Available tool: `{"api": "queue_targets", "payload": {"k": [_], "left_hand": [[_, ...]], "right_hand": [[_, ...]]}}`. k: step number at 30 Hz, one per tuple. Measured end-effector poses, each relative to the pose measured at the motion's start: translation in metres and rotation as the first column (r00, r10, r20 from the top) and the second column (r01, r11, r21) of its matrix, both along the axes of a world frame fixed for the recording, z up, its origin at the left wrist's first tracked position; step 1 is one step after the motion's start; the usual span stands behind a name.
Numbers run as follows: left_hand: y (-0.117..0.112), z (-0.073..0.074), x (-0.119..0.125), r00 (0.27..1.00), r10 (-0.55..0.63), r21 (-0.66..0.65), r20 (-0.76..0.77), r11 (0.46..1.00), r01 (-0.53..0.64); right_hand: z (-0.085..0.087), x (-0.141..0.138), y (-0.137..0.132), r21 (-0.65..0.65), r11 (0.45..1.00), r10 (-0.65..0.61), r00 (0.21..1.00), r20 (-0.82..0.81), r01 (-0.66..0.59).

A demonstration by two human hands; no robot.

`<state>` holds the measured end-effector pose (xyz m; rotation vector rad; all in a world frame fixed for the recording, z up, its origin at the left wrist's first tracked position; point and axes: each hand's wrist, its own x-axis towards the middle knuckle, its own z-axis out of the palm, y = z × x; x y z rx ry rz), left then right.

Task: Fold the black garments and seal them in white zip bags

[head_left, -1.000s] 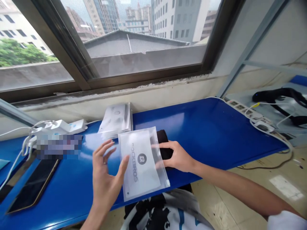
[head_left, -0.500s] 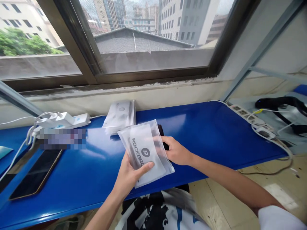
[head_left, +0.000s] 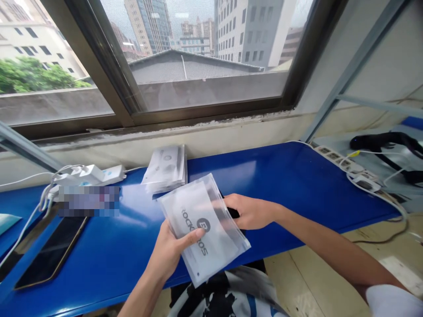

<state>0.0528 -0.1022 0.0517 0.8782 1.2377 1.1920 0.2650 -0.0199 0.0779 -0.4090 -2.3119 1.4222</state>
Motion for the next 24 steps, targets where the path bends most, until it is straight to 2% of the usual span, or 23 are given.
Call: {"api": "queue_targets", "payload": {"k": [4, 7, 9, 12, 14, 15, 17, 19, 20, 23, 24], "left_hand": [[-0.001, 0.001, 0.004, 0.998, -0.042, -0.024, 0.051, 0.999, 0.043], [0.0, 0.004, 0.002, 0.996, -0.054, -0.016, 0.078, 0.998, 0.055], [0.001, 0.007, 0.001, 0.994, -0.005, -0.003, 0.113, 1.0, 0.006], [0.004, 0.009, 0.003, 0.982, 0.078, 0.001, 0.173, 0.997, -0.079], [0.007, 0.009, 0.005, 0.976, 0.102, -0.001, 0.192, 0.995, -0.103], [0.009, 0.009, 0.006, 0.973, 0.115, 0.002, 0.198, 0.993, -0.117], [0.014, 0.01, 0.007, 0.963, 0.164, 0.019, 0.215, 0.985, -0.172], [0.02, 0.011, 0.007, 0.94, 0.241, 0.059, 0.242, 0.963, -0.263], [0.023, 0.013, 0.007, 0.926, 0.278, 0.086, 0.254, 0.947, -0.308], [0.036, 0.017, 0.003, 0.916, 0.319, 0.192, 0.244, 0.91, -0.368], [0.042, 0.02, -0.002, 0.921, 0.317, 0.232, 0.224, 0.901, -0.367]], "right_hand": [[-0.004, -0.004, -0.002, 0.033, 0.999, 0.024, 0.993, -0.117, -0.02], [-0.001, -0.002, -0.001, 0.132, 0.988, 0.093, 0.992, -0.084, -0.081], [0.004, 0.0, -0.001, 0.158, 0.987, -0.028, 0.997, -0.07, 0.039], [0.007, 0.0, -0.001, 0.039, 0.958, -0.278, 0.954, -0.11, 0.284], [0.008, -0.004, -0.002, -0.029, 0.945, -0.328, 0.936, -0.125, 0.327], [0.008, -0.006, -0.003, -0.018, 0.938, -0.344, 0.927, -0.149, 0.345], [0.011, -0.009, -0.004, 0.056, 0.893, -0.418, 0.87, -0.262, 0.446], [0.017, -0.01, -0.004, 0.085, 0.819, -0.497, 0.776, -0.388, 0.567], [0.02, -0.01, -0.003, 0.069, 0.805, -0.521, 0.756, -0.396, 0.59], [0.027, -0.009, 0.004, -0.051, 0.854, -0.515, 0.827, -0.224, 0.518], [0.03, -0.008, 0.008, -0.082, 0.851, -0.524, 0.831, -0.185, 0.518]]}}
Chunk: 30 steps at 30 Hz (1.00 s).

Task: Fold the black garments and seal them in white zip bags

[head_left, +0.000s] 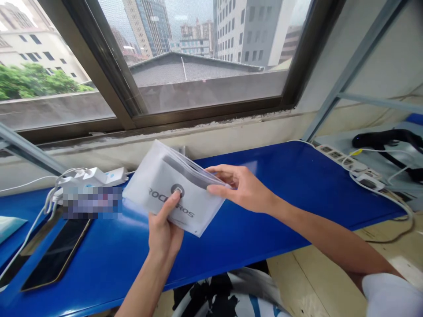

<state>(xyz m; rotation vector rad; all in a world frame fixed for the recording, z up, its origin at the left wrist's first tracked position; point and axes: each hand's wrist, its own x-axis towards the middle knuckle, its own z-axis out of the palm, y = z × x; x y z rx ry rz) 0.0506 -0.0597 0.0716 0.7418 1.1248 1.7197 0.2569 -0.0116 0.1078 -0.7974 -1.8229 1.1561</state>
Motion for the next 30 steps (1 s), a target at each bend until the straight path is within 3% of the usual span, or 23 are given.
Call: {"api": "queue_targets", "payload": {"k": [2, 4, 6, 7, 8, 10, 11, 12, 13, 14, 18, 22, 27, 30], "left_hand": [[0.016, 0.01, -0.016, 0.997, -0.005, 0.088, -0.075, 0.996, 0.012], [0.035, 0.03, -0.037, 0.985, 0.008, 0.235, -0.174, 0.971, 0.034], [0.049, 0.058, -0.052, 0.926, 0.195, 0.471, -0.323, 0.882, -0.022], [0.054, 0.074, -0.055, 0.841, 0.334, 0.571, -0.425, 0.82, -0.037], [0.057, 0.089, -0.054, 0.727, 0.402, 0.613, -0.557, 0.789, 0.034], [0.06, 0.114, -0.042, 0.398, 0.317, 0.461, -0.861, 0.817, 0.346], [0.061, 0.122, -0.033, 0.212, 0.244, 0.318, -0.946, 0.822, 0.472], [0.063, 0.127, -0.024, 0.08, 0.201, 0.211, -0.976, 0.814, 0.541], [0.065, 0.128, -0.015, 0.003, 0.17, 0.141, -0.986, 0.811, 0.568], [0.067, 0.127, -0.008, -0.026, 0.147, 0.106, -0.989, 0.814, 0.571], [0.076, 0.113, -0.002, 0.052, 0.164, 0.168, -0.985, 0.861, 0.48], [0.078, 0.11, -0.011, 0.188, 0.207, 0.267, -0.96, 0.881, 0.391], [0.076, 0.108, -0.002, 0.329, 0.223, 0.351, -0.918, 0.842, 0.409], [0.074, 0.104, 0.008, 0.372, 0.276, 0.412, -0.886, 0.836, 0.363]], "right_hand": [[0.007, 0.004, 0.011, 0.012, 0.996, -0.089, 0.996, -0.019, 0.09], [0.018, 0.009, 0.024, 0.114, 0.972, -0.198, 0.978, -0.059, 0.204], [0.033, 0.013, 0.034, 0.24, 0.937, -0.248, 0.968, -0.049, 0.252], [0.041, 0.014, 0.038, 0.308, 0.919, -0.255, 0.967, -0.015, 0.247], [0.048, 0.014, 0.041, 0.38, 0.895, -0.264, 0.964, 0.03, 0.233], [0.058, 0.011, 0.042, 0.506, 0.839, -0.292, 0.95, 0.11, 0.199], [0.061, 0.008, 0.042, 0.548, 0.815, -0.304, 0.944, 0.129, 0.188], [0.062, 0.005, 0.041, 0.573, 0.798, -0.31, 0.942, 0.13, 0.184], [0.061, 0.003, 0.04, 0.585, 0.789, -0.312, 0.943, 0.116, 0.189], [0.06, 0.001, 0.04, 0.584, 0.788, -0.308, 0.946, 0.098, 0.196], [0.05, -0.003, 0.047, 0.521, 0.814, -0.295, 0.955, -0.009, 0.257], [0.044, -0.004, 0.057, 0.434, 0.843, -0.29, 0.948, -0.131, 0.318], [0.042, -0.01, 0.051, 0.509, 0.8, -0.3, 0.946, -0.12, 0.318], [0.041, -0.014, 0.043, 0.557, 0.778, -0.313, 0.948, -0.056, 0.29]]}}
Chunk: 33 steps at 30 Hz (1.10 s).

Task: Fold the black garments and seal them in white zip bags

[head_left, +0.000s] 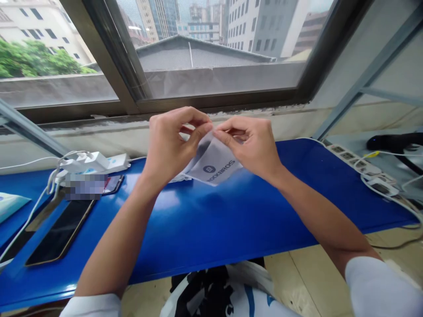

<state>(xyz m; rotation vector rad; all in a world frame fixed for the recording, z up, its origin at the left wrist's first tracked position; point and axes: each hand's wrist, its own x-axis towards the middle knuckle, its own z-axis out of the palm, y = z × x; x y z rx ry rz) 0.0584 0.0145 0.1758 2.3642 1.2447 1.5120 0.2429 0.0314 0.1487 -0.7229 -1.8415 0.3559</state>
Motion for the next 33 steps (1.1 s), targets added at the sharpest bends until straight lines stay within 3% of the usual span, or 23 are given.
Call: {"api": "queue_targets", "payload": {"k": [3, 6, 10, 13, 14, 16, 18, 20, 23, 26, 28, 31, 33], "left_hand": [[-0.001, -0.003, 0.005, 1.0, -0.006, 0.035, -0.012, 0.999, 0.006], [0.001, -0.002, 0.003, 0.998, -0.02, 0.042, -0.057, 0.999, 0.023], [0.01, -0.001, -0.01, 0.993, 0.029, 0.038, -0.118, 0.999, -0.025], [0.02, -0.001, -0.024, 0.988, 0.071, 0.04, -0.136, 0.997, -0.067], [0.024, -0.001, -0.028, 0.987, 0.09, 0.039, -0.134, 0.996, -0.086], [0.029, 0.0, -0.037, 0.984, 0.137, 0.034, -0.113, 0.99, -0.134], [0.032, 0.001, -0.045, 0.982, 0.173, 0.017, -0.074, 0.985, -0.172], [0.034, 0.001, -0.05, 0.988, 0.148, -0.021, -0.037, 0.989, -0.149], [0.032, -0.001, -0.047, 0.998, 0.03, -0.072, -0.054, 0.997, -0.034], [0.032, -0.002, -0.043, 0.999, 0.01, -0.072, -0.038, 0.997, -0.013], [0.037, -0.001, -0.05, 0.995, 0.098, -0.03, 0.034, 0.995, -0.097], [0.056, -0.002, -0.083, 0.942, 0.319, -0.053, 0.102, 0.948, -0.315], [0.073, -0.01, -0.111, 0.867, 0.493, -0.259, 0.07, 0.849, -0.461]], "right_hand": [[0.003, 0.004, -0.004, 0.061, 0.995, -0.081, 0.997, -0.001, 0.081], [0.012, 0.017, -0.002, 0.166, 0.966, -0.178, 0.977, -0.117, 0.196], [0.023, 0.041, 0.01, 0.336, 0.85, -0.286, 0.891, -0.354, 0.406], [0.024, 0.056, 0.026, 0.381, 0.761, -0.346, 0.826, -0.445, 0.525], [0.023, 0.059, 0.03, 0.363, 0.77, -0.35, 0.823, -0.448, 0.525], [0.022, 0.065, 0.037, 0.272, 0.86, -0.321, 0.873, -0.368, 0.431], [0.023, 0.069, 0.038, 0.143, 0.943, -0.275, 0.946, -0.171, 0.3], [0.023, 0.067, 0.034, 0.088, 0.961, -0.268, 0.962, 0.045, 0.263], [0.017, 0.047, 0.023, 0.088, 0.974, -0.226, 0.938, 0.262, 0.21], [0.003, 0.007, 0.023, -0.149, 0.988, 0.105, 0.914, 0.392, -0.05], [-0.008, -0.026, 0.035, -0.272, 0.949, 0.238, 0.925, 0.296, -0.157], [-0.025, -0.075, 0.067, -0.351, 0.93, 0.159, 0.98, 0.119, -0.108], [-0.039, -0.102, 0.09, -0.381, 0.923, -0.009, 0.994, 0.113, 0.051]]}}
